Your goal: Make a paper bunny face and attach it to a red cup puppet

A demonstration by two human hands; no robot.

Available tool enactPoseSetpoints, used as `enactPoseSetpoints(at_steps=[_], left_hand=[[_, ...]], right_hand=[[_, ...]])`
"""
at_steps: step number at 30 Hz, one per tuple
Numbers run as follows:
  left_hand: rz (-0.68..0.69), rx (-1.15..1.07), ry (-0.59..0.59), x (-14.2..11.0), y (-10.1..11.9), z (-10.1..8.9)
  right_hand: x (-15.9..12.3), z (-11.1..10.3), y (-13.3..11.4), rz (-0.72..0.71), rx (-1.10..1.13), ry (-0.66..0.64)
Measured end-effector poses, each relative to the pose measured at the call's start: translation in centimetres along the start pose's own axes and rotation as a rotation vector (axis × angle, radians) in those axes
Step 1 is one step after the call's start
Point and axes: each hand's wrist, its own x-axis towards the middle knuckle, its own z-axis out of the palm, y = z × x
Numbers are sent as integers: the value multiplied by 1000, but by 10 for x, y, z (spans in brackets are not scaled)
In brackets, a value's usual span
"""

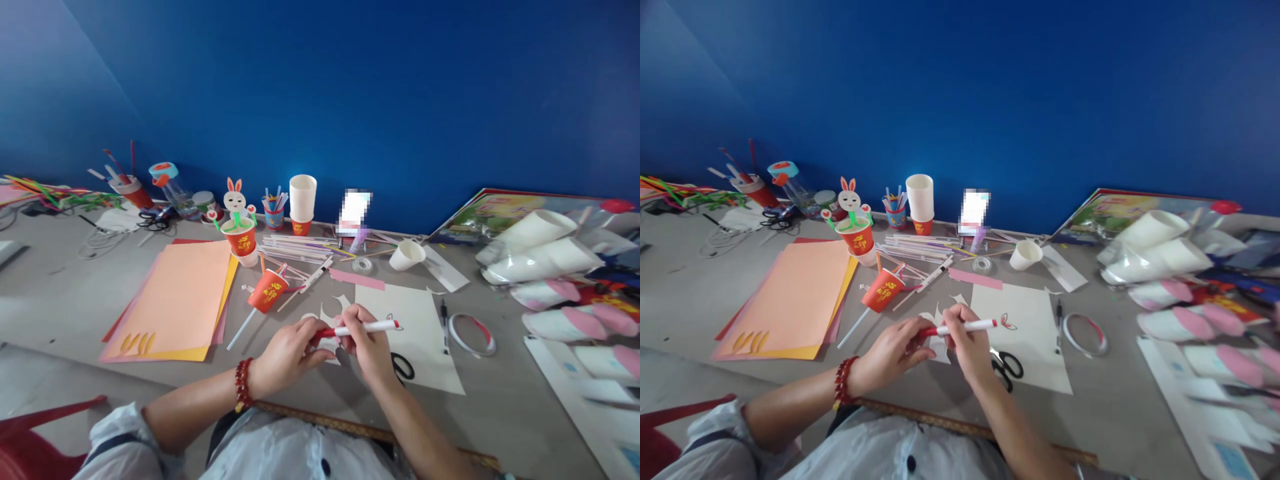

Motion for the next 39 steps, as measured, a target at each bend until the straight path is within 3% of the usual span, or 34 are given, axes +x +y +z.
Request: enactPoseSetpoints(at_steps=[5, 11, 15, 18, 21, 23, 24, 25, 26, 29, 31, 34, 39], left_hand=[[-65, 43, -11, -4, -8, -2], [-59, 81, -168, -12, -6, 2], [-177, -275, -292, -22, 2, 4], [-285, -604, -320, -27, 5, 5], [-393, -932, -337, -37, -1, 4], [-469, -1059, -324, -47, -8, -1], [-472, -1016, -277, -51, -12, -4], [-436, -881, -204, -53, -16, -8], [-360, -668, -165, -55, -19, -11], [-66, -70, -69, -50, -29, -13], [77, 156, -30, -45, -35, -10], [169, 301, -3, -41, -45, -3], [215, 317, -21, -42, -55, 0]], right_hand=[[1, 3, 10, 97, 131, 20], [-10, 0, 22, 12, 1, -12], [-24, 4, 34, 33, 32, -23], [-27, 11, 34, 75, 100, 6], [-16, 1, 15, 16, 155, 69], [-4, -18, -5, -72, 247, 230], [2, -27, -13, -120, 270, 305], [6, -35, -18, -202, 273, 411], [9, -40, -20, -231, 232, 437], [11, -34, -8, -46, 17, 115], [11, -21, 9, 29, -80, -78], [12, -5, 27, 4, -224, -165], [20, 0, 33, -196, -433, -184]])
